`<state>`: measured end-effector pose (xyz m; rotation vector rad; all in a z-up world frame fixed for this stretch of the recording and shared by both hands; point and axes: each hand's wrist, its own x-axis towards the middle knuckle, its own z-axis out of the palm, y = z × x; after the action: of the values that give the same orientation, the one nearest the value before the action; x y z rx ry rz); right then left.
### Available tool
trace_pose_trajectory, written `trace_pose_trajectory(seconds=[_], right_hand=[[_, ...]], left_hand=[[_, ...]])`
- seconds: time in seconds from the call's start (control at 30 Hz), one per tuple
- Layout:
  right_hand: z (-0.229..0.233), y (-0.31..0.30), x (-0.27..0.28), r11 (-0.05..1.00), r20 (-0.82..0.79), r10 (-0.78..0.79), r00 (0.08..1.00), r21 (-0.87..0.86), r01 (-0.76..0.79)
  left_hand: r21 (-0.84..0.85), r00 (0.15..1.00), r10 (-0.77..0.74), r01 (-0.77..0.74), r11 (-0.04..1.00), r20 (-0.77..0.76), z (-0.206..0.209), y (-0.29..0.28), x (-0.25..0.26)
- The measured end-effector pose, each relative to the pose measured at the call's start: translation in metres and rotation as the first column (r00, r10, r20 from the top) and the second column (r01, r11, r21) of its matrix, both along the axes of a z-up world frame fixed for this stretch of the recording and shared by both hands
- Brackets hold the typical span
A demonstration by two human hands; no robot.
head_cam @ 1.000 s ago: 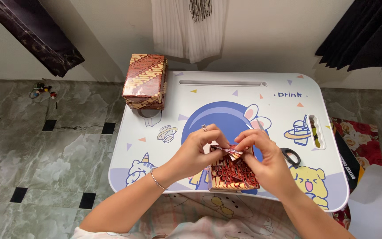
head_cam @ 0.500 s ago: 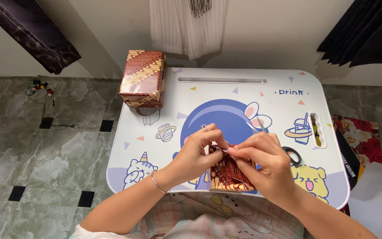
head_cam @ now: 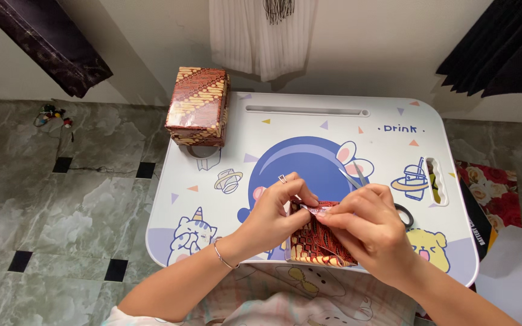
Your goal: The person folds a patterned paper sheet into a small box shape, then uses scissors to cut a piece of clear tape and applies it to secure the box's edges. The finished box is placed on a white tray alongside another identical box.
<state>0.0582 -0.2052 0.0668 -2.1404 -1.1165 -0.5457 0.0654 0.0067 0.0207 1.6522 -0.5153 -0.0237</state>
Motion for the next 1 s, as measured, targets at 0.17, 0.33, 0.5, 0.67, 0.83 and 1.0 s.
trace_pose_trajectory(seconds=[0.17,0.33,0.5,0.67,0.83,1.0], right_hand=[[0.002,-0.011,0.003,0.991,-0.408,-0.135,0.903,-0.053,0.123],[-0.007,-0.017,0.006,0.995,-0.423,-0.096,0.901,-0.012,0.100],[-0.011,-0.018,0.003,0.998,-0.277,-0.060,0.959,-0.040,0.052],[-0.008,-0.022,0.004,0.996,-0.328,-0.026,0.944,-0.087,-0.003],[-0.005,-0.025,0.002,0.990,-0.333,-0.032,0.943,-0.141,-0.016],[-0.005,-0.027,0.002,0.988,-0.293,-0.010,0.956,-0.150,-0.036]], left_hand=[[0.002,0.999,0.033,-0.033,0.999,-0.027,0.001,0.000,-0.005],[0.030,1.000,0.020,-0.020,0.999,-0.006,0.005,0.003,-0.003],[0.085,0.991,-0.060,0.049,0.995,0.123,0.010,0.008,0.003],[0.120,0.981,-0.131,0.114,0.986,0.141,0.016,0.011,0.008],[0.290,0.957,-0.192,0.125,0.949,0.218,0.025,0.026,0.005],[0.389,0.829,-0.285,0.090,0.917,0.481,0.024,0.036,-0.010]])
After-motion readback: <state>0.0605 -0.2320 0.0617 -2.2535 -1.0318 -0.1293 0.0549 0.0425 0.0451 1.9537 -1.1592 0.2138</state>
